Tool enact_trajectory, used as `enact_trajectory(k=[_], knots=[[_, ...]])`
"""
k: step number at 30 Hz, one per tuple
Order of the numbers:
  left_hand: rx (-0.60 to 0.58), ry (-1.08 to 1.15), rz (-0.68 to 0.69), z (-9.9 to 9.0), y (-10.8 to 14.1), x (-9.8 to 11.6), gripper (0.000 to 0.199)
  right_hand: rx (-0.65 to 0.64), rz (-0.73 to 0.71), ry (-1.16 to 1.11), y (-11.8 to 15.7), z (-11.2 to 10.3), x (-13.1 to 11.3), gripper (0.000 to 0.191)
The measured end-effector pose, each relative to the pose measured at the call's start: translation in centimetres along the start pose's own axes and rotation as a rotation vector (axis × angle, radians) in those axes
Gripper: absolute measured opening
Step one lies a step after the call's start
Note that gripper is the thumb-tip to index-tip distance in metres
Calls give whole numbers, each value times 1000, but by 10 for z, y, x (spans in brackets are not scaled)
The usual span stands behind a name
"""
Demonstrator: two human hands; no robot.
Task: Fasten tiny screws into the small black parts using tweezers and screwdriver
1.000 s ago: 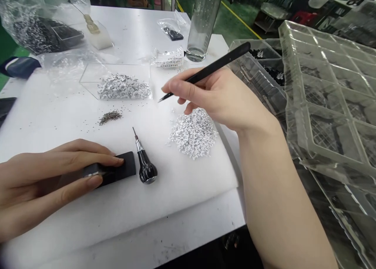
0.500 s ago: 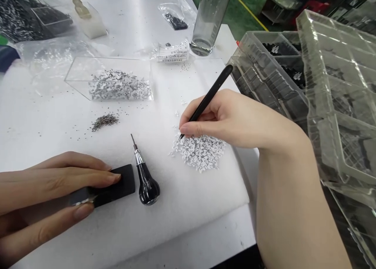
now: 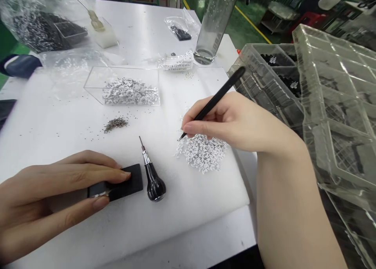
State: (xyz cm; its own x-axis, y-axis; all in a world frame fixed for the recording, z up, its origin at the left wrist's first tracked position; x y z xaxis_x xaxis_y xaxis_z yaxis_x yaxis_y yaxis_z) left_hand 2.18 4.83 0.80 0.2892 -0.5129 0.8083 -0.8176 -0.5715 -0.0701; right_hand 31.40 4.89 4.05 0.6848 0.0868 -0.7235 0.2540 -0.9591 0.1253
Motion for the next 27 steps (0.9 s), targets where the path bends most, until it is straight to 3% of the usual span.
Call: enact_trajectory(k=[6, 8, 14, 19, 24, 27], knots=[[-4, 99, 12, 0, -1, 3, 26, 611, -139, -68, 5, -5, -9, 9], [-5, 135, 4, 2, 0, 3, 24, 735, -231, -113, -1, 1, -16, 4], [-16, 163, -15, 3, 2, 3, 22, 708, -320, 9, -38, 6, -46, 11], [-18, 168, 10, 1, 1, 4, 22, 624, -262, 4, -59, 4, -41, 9], [-21, 169, 18, 1, 0, 3, 19, 714, -252, -91, -39, 10, -43, 13], [-27, 156, 47, 0, -1, 4, 20, 693, -243, -148, -24, 27, -54, 19]])
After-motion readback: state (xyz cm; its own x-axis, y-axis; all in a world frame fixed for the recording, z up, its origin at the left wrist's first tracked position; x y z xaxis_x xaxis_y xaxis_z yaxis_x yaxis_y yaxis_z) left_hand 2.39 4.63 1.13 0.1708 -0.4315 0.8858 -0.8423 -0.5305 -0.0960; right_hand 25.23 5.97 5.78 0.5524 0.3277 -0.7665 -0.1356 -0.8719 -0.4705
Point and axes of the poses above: each hand's wrist, its own y-axis away from the middle knuckle, its own z-axis out of the palm, x = y × z, the point moved 4 cm from there along -y, towards the middle knuckle, and after that the axes turned 6 degrees about -x, right-handed, at the moved point
